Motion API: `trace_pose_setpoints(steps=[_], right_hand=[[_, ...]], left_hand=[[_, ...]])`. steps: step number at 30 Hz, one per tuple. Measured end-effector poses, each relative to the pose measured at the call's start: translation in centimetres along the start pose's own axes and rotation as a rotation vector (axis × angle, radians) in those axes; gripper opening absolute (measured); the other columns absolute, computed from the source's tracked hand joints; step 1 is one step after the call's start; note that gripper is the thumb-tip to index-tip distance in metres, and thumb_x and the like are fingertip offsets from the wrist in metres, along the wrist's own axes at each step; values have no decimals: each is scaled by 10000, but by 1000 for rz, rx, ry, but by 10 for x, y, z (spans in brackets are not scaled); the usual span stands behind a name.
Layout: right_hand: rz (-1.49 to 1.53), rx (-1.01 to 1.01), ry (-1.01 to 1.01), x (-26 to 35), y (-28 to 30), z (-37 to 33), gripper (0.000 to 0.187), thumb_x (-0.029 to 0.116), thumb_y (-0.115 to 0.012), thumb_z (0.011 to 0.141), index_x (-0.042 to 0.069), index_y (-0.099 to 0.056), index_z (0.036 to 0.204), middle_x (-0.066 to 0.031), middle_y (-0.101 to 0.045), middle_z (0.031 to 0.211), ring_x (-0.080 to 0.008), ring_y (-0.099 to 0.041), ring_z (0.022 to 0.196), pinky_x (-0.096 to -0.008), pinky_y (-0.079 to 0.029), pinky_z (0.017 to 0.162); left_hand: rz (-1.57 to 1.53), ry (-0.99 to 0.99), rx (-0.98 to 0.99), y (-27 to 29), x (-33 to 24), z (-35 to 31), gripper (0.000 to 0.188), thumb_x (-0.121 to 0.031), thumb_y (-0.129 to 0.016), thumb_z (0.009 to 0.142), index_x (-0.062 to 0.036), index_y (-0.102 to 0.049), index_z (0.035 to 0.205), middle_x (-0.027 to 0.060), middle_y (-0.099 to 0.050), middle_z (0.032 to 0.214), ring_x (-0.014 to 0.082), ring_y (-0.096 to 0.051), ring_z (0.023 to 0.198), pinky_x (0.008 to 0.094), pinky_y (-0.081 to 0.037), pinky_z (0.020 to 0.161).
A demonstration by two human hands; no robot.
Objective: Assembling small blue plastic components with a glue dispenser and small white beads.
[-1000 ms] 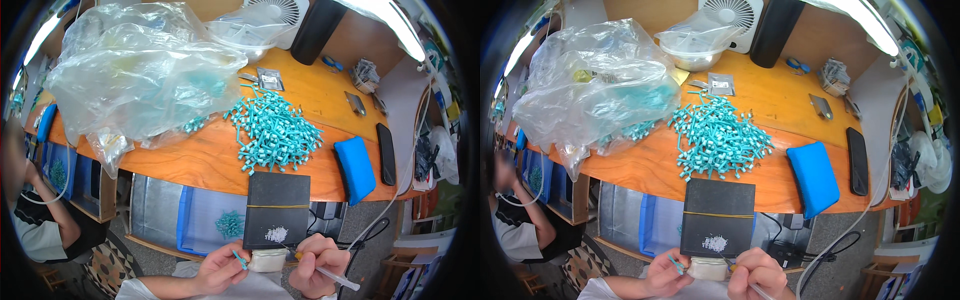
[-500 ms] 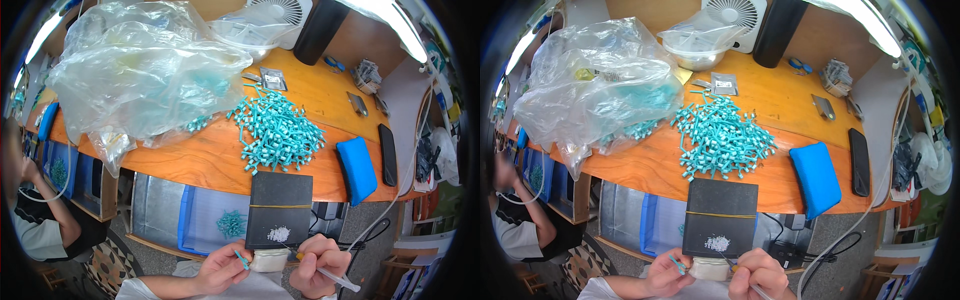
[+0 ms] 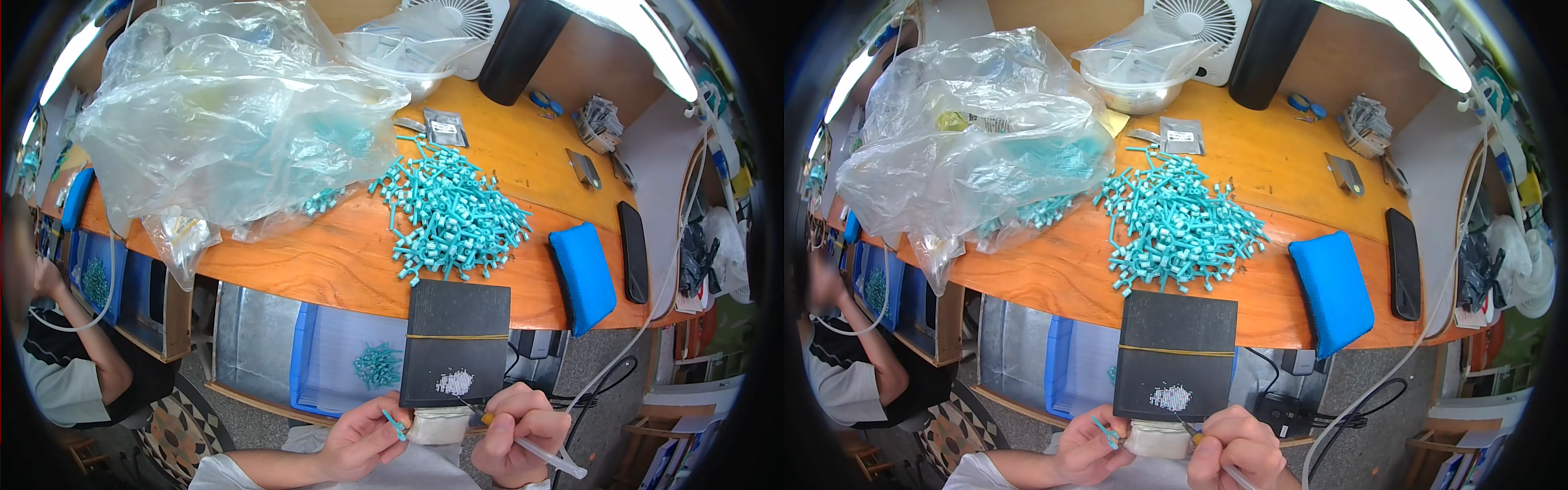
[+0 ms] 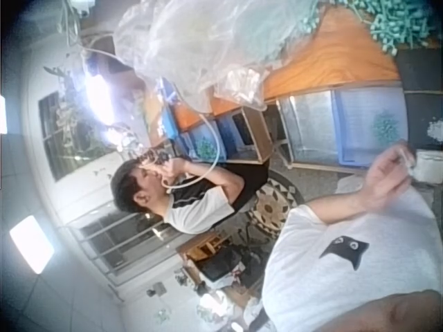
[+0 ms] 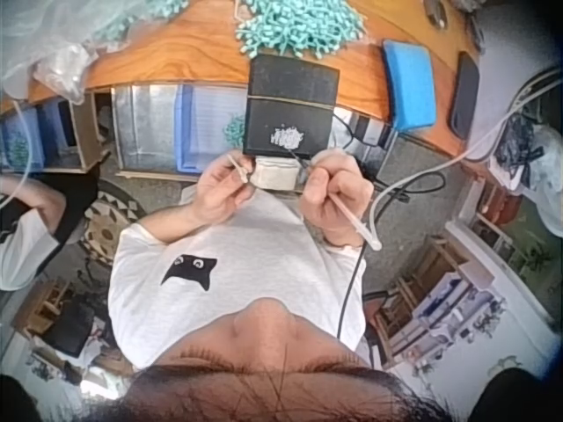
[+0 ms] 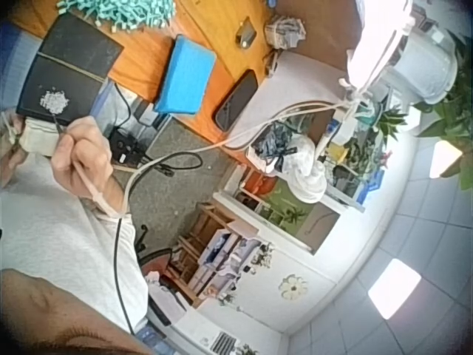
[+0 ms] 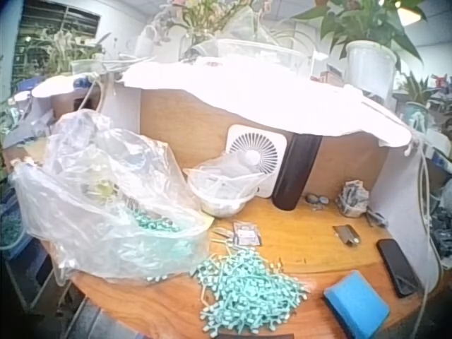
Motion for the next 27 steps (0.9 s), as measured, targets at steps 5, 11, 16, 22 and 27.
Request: trace_pose_setpoints(steps=[5, 11, 16, 22, 27], right_hand=[[7, 48, 14, 0, -2, 1, 291, -58, -489, 766, 36, -292, 574, -115, -480, 593, -157, -463, 485, -260, -379, 445], [35, 52, 2, -2, -2, 0, 293, -53, -494, 769, 32, -297, 570, -117, -478, 595, -157, -461, 489, -264, -377, 448], [45, 46, -8, -4, -3, 0, 296, -52, -495, 769, 33, -295, 568, -119, -478, 595, -160, -466, 492, -264, -377, 449], [33, 44, -8, -2, -3, 1, 299, -47, -499, 772, 35, -298, 566, -119, -481, 593, -162, -470, 489, -262, -381, 449], [15, 50, -7, -4, -4, 1, 301, -48, -499, 770, 39, -297, 564, -119, -482, 590, -163, -469, 481, -262, -378, 441]], left_hand=[[-8, -2, 4, 0, 0, 0, 136, -79, -414, 905, -13, -470, 1010, 34, -360, 898, 101, -357, 613, 216, -305, 536], [-6, 6, -9, 4, 3, -1, 140, -78, -415, 905, -11, -470, 1014, 24, -350, 878, 101, -354, 608, 216, -303, 533], [-8, 5, -7, 5, 3, -1, 141, -79, -415, 905, -11, -471, 1015, 24, -355, 883, 98, -352, 610, 216, -302, 531], [-13, 5, -2, 3, 3, 0, 141, -78, -412, 906, -14, -473, 1016, 25, -362, 884, 94, -353, 612, 212, -301, 529], [-16, 0, 2, 3, 2, 0, 140, -79, -411, 907, -15, -475, 1013, 26, -365, 882, 93, -354, 611, 210, -301, 529]])
Point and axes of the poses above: each hand's wrist, its own z-axis towards the middle knuckle, its own y-axis out of the back of the hand, x = y × z, the point moved 10 cm from there along z, towards the middle knuckle
